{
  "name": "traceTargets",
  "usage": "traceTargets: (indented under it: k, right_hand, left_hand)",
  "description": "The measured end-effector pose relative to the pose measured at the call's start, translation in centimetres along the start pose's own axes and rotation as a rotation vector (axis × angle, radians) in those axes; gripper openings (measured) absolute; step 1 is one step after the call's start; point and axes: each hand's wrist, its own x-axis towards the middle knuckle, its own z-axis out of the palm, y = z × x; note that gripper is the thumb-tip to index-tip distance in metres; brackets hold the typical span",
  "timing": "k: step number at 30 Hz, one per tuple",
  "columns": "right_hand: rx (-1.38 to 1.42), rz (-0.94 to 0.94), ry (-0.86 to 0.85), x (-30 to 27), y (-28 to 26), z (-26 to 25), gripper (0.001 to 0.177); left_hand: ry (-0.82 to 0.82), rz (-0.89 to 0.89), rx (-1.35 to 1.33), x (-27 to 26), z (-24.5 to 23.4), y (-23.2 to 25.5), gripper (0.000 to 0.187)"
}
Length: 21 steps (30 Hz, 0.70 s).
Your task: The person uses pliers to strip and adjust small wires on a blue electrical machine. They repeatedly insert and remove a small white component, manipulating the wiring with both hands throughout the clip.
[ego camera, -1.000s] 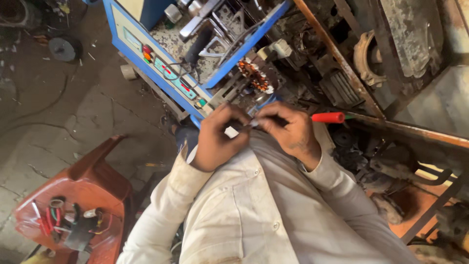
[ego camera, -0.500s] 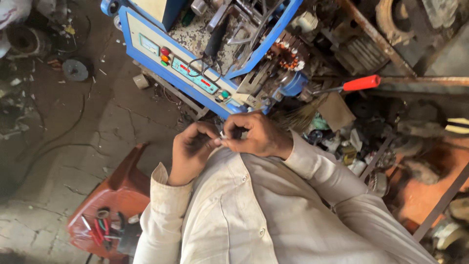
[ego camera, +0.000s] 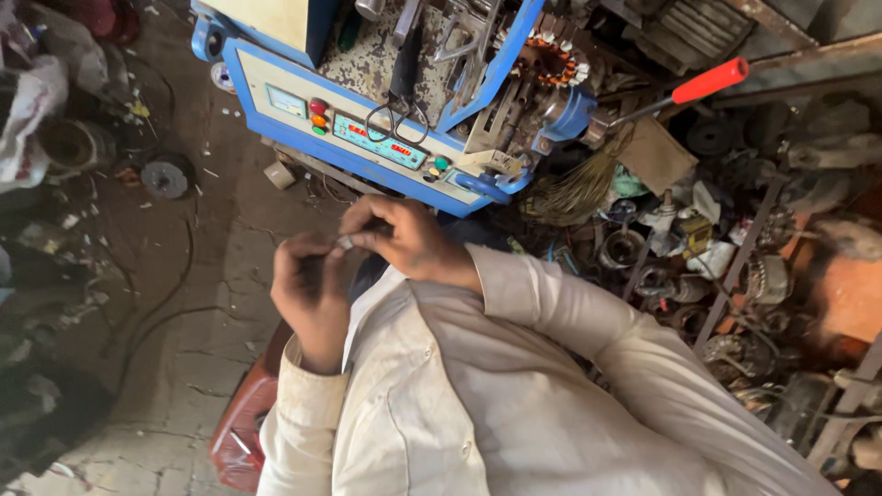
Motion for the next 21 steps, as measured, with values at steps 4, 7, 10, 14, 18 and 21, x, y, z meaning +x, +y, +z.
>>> traceTargets:
  k: [4,7,10,14,18,21]
  right_hand:
    - [-0.223,0.044,0.2,5.1,7.5,-1.2,0.009]
    - [-0.865,-0.205,0.526,9.3,11.1,-2.7,0.026]
    - [-1.227,-0.156,0.739,11.7,11.5,-5.0,0.033]
    - [-1.194,0.077,0.774,13.0,12.1,-7.0,0.039]
    - [-1.073,0.153,0.723,12.2,12.6,-6.6,0.053]
    - [-1.005,0.213,0.726,12.1,12.3,-6.1,0.076]
  left_hand:
    - [0.156,-0.18,-0.22,-0.1,-2.2,0.8,0.014]
    - [0.156,-0.247,-0.251,-0.7,-3.4,1.0,0.025]
    - [0.098,-0.341,-0.154,-1.8,-4.4,0.8,0.018]
    - [0.097,-0.422,-0.171,-3.0,-4.5,-0.3,0.016]
    - [0.086,-0.379,-0.232,-3.7,-4.8,-1.6,0.008]
    - [0.061,-0.345,-0.235,-3.4,-4.2,-2.1,0.006]
